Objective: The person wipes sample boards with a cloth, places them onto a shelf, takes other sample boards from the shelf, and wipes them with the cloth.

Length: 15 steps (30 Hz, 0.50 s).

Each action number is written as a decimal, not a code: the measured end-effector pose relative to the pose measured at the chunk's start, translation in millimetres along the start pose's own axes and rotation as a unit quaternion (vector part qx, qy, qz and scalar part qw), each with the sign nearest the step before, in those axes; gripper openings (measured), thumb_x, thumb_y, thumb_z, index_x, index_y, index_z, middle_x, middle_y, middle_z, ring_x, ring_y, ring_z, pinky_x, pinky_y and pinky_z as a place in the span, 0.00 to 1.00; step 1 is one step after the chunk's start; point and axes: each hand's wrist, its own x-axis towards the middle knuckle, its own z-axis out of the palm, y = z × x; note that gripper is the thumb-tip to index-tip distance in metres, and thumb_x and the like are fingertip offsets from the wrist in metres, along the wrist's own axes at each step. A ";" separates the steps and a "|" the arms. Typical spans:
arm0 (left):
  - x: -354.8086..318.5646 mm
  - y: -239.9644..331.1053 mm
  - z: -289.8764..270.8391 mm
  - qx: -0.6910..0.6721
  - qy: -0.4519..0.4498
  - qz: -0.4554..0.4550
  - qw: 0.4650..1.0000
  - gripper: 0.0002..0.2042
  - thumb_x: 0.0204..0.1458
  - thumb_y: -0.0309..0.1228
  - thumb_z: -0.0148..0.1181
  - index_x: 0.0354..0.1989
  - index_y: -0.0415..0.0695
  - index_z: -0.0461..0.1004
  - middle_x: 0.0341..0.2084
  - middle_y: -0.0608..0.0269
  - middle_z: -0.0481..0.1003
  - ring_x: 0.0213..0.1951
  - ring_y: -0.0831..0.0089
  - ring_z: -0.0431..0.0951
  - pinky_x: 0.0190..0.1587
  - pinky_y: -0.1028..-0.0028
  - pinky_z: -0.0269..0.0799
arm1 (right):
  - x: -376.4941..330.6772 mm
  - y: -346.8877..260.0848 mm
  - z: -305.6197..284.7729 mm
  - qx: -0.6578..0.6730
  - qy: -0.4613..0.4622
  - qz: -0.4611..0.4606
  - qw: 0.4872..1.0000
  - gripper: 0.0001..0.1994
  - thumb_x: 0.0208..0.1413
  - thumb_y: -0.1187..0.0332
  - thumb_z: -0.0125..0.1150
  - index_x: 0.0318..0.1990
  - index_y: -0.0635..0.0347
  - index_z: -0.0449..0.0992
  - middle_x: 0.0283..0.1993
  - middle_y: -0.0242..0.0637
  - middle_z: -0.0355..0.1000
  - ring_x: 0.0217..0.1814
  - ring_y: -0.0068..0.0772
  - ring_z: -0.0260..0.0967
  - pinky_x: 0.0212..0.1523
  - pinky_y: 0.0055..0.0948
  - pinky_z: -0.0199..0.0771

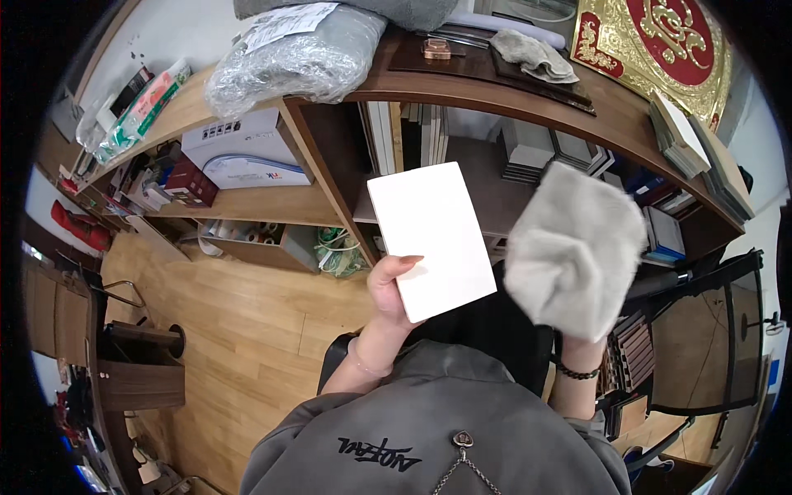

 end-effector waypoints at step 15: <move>-6.9 -15.1 22.7 0.277 0.130 0.061 0.950 0.20 0.55 0.30 0.52 0.54 0.32 0.62 0.49 0.51 0.68 0.49 0.67 0.71 0.52 0.70 0.66 | 28.5 -17.7 72.9 -0.014 -0.011 0.076 0.997 0.19 0.53 0.67 0.58 0.49 0.70 0.69 0.41 0.52 0.72 0.46 0.39 0.72 0.45 0.29 0.69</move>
